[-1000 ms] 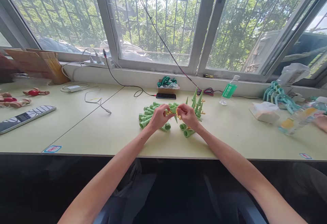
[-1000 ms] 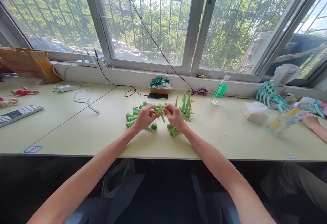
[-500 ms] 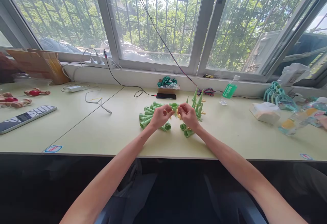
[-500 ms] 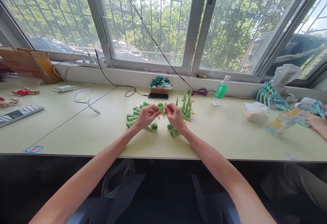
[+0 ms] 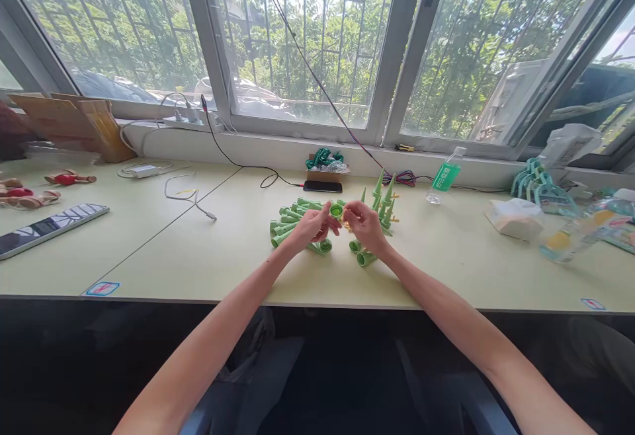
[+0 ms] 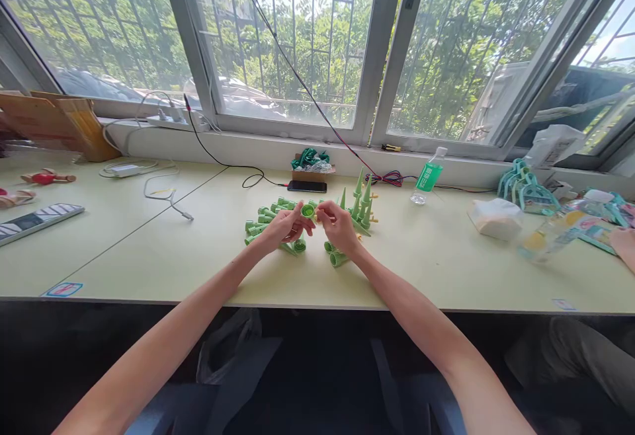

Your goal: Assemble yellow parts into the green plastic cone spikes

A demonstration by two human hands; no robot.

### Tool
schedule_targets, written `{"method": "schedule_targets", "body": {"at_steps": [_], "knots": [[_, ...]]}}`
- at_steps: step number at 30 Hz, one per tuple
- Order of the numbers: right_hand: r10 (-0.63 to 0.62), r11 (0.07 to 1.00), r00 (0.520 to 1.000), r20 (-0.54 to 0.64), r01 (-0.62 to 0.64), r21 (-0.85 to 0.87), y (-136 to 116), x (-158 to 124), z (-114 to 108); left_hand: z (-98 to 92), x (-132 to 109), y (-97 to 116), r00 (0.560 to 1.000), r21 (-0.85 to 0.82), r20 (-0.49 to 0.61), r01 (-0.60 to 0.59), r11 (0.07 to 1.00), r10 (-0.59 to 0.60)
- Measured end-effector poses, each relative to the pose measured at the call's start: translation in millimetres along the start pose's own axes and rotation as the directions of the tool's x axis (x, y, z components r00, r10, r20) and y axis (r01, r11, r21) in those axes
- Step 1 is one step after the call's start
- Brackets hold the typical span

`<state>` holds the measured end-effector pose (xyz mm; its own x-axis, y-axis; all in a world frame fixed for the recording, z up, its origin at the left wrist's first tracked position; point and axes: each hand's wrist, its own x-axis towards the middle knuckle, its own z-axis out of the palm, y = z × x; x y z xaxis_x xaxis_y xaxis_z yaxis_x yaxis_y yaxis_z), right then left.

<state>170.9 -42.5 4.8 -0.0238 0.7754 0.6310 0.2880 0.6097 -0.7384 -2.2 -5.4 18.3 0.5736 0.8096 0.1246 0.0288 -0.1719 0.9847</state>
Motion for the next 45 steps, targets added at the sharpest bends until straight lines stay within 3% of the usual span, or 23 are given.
{"method": "schedule_targets", "body": {"at_steps": [15, 30, 38, 45], "knots": [[0.02, 0.999, 1.0, 0.017, -0.021, 0.025, 2, 4, -4, -2.8, -3, 1, 1.0, 0.051, 0.011, -0.006, 0.999, 0.005], [0.046, 0.999, 0.999, 0.008, -0.046, 0.011, 11, 3, -5, 2.9, -8, 7, 0.985, 0.178, -0.029, -0.164, 0.97, 0.172], [0.041, 0.999, 0.999, 0.013, -0.041, 0.002, 12, 4, -5, 1.4, -3, -6, 0.93, 0.379, -0.058, -0.316, 0.87, 0.363], [0.083, 0.996, 0.996, 0.018, -0.084, 0.039, 9, 4, -4, -1.6, 3, -16, 0.822, 0.569, -0.087, -0.423, 0.705, 0.563]]}}
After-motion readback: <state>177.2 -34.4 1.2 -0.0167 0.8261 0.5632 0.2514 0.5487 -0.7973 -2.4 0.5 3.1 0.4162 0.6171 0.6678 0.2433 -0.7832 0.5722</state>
